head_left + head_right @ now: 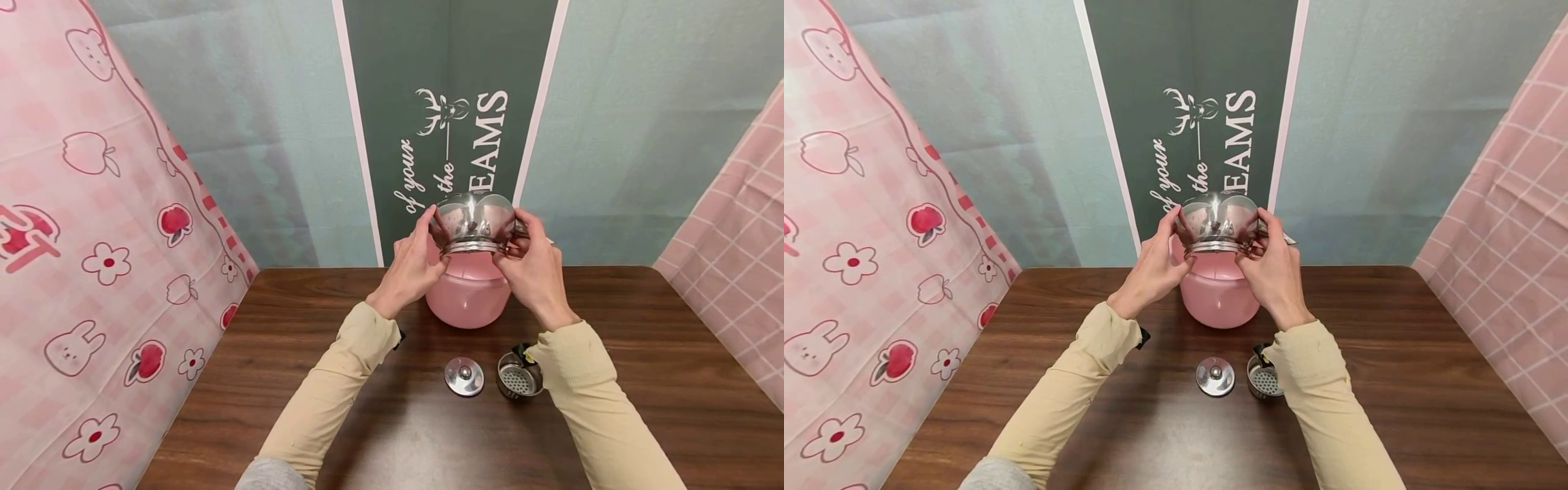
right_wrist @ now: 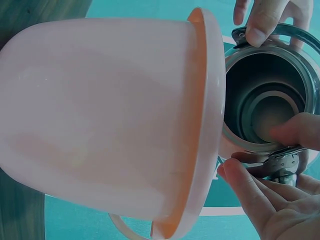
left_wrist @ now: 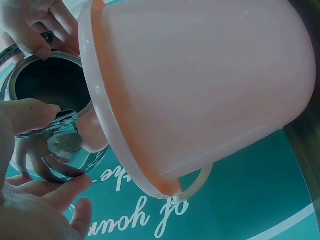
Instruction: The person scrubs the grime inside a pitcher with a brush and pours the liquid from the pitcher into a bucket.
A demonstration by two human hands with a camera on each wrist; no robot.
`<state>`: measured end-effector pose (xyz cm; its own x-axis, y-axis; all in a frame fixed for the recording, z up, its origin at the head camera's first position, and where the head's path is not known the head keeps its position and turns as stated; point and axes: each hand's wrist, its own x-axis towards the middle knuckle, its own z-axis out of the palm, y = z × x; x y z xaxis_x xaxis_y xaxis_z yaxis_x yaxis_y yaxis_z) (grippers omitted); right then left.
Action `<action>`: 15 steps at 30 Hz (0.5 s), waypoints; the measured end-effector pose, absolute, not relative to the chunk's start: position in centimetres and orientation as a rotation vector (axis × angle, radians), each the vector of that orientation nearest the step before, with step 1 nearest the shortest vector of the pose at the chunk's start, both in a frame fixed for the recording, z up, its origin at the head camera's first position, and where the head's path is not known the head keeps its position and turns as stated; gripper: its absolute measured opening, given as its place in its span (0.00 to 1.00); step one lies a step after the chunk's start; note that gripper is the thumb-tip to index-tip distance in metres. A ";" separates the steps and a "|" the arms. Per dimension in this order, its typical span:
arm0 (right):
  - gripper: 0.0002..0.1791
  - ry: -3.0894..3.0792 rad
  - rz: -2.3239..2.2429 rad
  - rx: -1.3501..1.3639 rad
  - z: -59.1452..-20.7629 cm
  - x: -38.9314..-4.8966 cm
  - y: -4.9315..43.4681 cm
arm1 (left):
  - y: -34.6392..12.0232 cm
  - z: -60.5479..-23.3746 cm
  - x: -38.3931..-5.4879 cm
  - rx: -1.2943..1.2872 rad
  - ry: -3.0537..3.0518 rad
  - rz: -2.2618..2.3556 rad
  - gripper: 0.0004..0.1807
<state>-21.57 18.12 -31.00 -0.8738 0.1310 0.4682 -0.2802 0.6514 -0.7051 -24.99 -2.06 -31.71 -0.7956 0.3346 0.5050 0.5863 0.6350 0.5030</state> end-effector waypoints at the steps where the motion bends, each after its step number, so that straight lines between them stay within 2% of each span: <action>1: 0.39 -2.383 1.131 0.119 -31.0 -21.6 18.1 | -2.1 -31.7 -25.0 -0.733 -2.488 -0.950 0.47; 15: 0.39 -2.382 1.133 0.127 -31.0 -21.4 18.0 | -2.1 -32.0 -24.9 -0.748 -2.437 -0.859 0.46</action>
